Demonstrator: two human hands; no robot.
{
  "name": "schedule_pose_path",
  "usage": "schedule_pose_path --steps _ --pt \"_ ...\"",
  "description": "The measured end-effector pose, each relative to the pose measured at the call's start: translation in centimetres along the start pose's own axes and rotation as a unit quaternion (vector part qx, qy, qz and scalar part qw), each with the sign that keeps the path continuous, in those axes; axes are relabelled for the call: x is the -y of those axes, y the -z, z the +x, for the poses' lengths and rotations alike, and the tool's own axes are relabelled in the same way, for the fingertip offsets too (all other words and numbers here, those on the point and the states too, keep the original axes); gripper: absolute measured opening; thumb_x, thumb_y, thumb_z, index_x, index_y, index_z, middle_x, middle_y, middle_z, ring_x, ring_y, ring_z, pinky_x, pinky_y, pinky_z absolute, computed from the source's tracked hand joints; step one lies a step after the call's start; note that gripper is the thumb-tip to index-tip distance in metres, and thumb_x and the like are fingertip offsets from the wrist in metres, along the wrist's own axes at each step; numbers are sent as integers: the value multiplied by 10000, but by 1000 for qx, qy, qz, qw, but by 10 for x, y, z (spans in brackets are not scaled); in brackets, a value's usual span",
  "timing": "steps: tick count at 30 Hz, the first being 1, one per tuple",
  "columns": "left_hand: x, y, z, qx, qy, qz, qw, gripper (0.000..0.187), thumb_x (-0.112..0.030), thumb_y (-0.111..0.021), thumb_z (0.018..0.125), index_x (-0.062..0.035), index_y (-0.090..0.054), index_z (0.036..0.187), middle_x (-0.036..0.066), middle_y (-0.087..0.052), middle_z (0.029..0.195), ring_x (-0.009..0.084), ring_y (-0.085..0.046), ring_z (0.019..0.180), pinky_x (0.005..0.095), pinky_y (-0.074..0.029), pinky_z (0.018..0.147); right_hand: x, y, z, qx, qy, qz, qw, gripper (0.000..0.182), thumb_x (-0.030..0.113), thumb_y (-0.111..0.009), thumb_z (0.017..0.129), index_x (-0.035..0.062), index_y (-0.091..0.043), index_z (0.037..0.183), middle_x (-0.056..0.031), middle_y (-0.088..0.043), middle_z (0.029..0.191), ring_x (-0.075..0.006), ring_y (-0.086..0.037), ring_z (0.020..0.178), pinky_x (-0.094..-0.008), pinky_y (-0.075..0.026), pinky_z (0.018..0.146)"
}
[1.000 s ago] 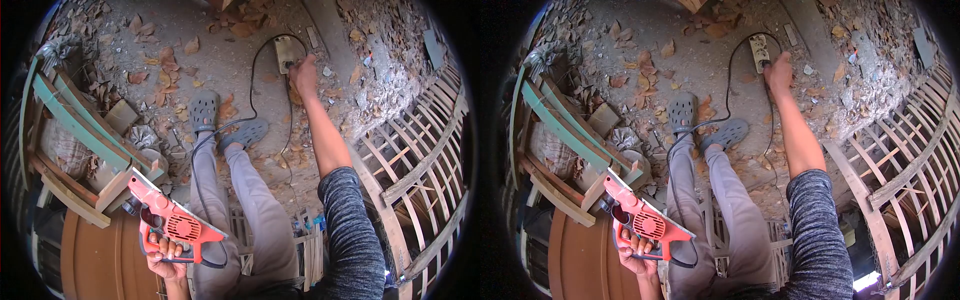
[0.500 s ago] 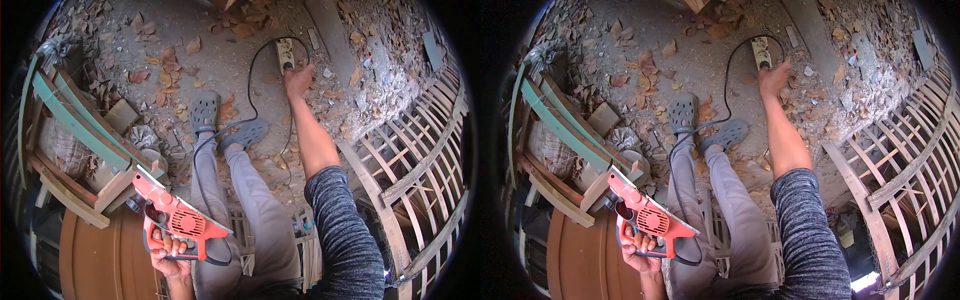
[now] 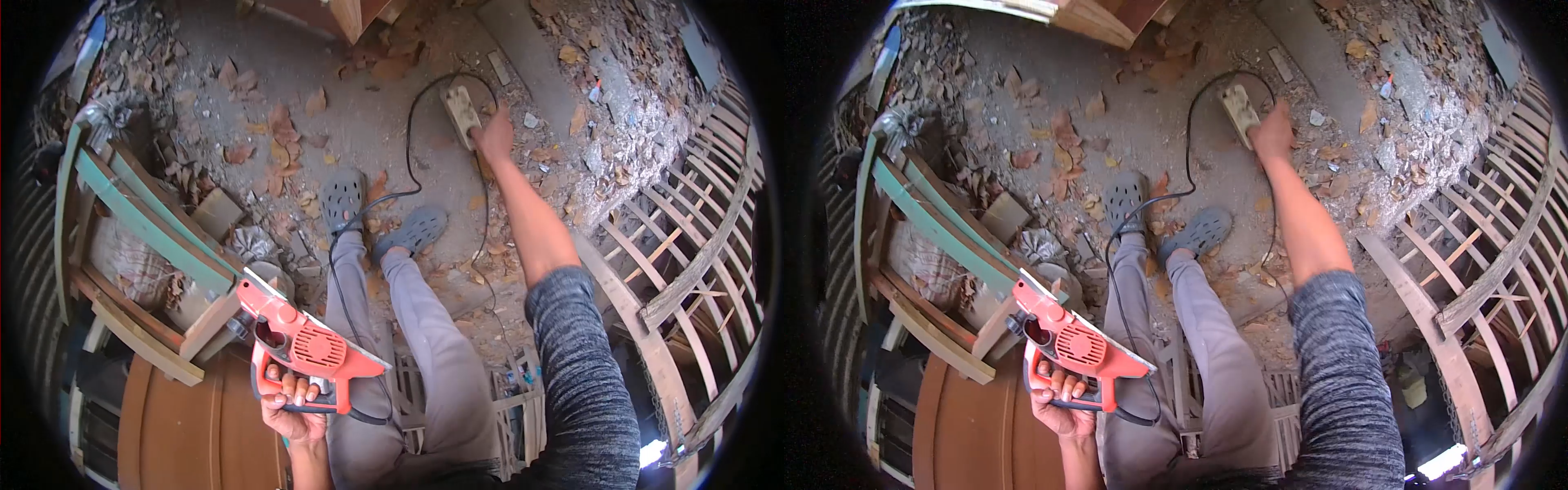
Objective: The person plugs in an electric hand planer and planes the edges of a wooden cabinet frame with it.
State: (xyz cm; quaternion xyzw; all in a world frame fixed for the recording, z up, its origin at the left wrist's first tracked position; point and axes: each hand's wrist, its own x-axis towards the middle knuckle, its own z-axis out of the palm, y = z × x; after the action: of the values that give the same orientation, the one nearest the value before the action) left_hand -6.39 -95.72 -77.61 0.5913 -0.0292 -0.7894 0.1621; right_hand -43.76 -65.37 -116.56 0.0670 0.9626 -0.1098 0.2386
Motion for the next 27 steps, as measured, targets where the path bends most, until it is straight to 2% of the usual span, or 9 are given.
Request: schedule_pose_path --steps 3,4,6,9,16,18,20,23,27 --pt "0 -12 -8 -5 12 4 1000 390 -71 -555 817 -93 -558 1206 40 -573 778 180 -595 693 388 -552 738 -73 24 -46 2 84 -31 996 591 98 -733 779 -25 -517 1315 -338 -661 1207 -519 -657 1116 -574 -526 956" --pt "-1 -15 -10 -5 9 4 1000 389 -76 -559 810 -95 -560 1199 40 -580 782 180 -596 691 388 -550 733 -57 65 -68 81 -14 -47 996 719 106 -744 778 -48 -484 1431 -322 -662 1231 -501 -647 1152 -551 -519 997" --pt "1 -27 -9 -7 7 16 1000 330 -100 -568 806 -119 -583 1136 14 -561 750 168 -581 641 367 -545 705 -199 7 -76 -12 103 -108 989 965 185 -841 764 -94 -362 1554 -335 -545 1454 -485 -558 1332 -501 -441 1145" --pt "14 -60 -16 -12 -13 84 996 306 -96 -583 813 -148 -566 1114 -27 -501 734 142 -519 643 349 -496 724 -143 88 -135 96 -75 48 991 1253 258 -879 814 -80 2 1639 -366 -402 1589 -492 -460 1454 -488 -401 1193" --pt "99 -119 -74 129 -11 185 974 501 -274 -635 928 -92 -485 1370 48 -575 999 219 -578 991 424 -458 1043 84 319 -334 208 237 335 888 514 138 -773 899 46 -624 1383 -174 -674 1314 -261 -677 1162 -392 -579 922" --pt "134 -130 -92 162 -29 206 965 517 -407 -555 1036 -77 -477 1426 47 -602 1146 209 -579 1121 411 -432 1110 131 366 -366 270 251 342 864 486 169 -782 895 24 -637 1336 -204 -666 1293 -323 -673 1171 -430 -561 966" --pt "159 -167 -124 214 -76 231 946 617 -543 -427 1106 -63 -449 1492 51 -572 1327 202 -535 1274 384 -378 1184 141 367 -380 99 293 256 916 514 242 -795 893 3 -634 1318 -227 -660 1242 -396 -658 1172 -479 -529 1009" --pt "205 -120 -106 328 -14 273 904 839 -666 -312 1100 -34 -235 1646 70 -383 1616 185 -359 1504 366 -284 1255 140 400 -369 83 178 209 958 540 306 -852 846 -8 -673 1247 -194 -684 1165 -375 -692 1078 -465 -545 959" --pt "193 -178 -124 474 47 322 818 1117 -829 -332 998 7 -33 1676 154 -269 1694 290 -304 1561 422 -271 1274 135 444 -334 107 105 173 974 500 389 -869 852 -1 -734 1133 -170 -727 1036 -330 -723 944 -440 -559 846"
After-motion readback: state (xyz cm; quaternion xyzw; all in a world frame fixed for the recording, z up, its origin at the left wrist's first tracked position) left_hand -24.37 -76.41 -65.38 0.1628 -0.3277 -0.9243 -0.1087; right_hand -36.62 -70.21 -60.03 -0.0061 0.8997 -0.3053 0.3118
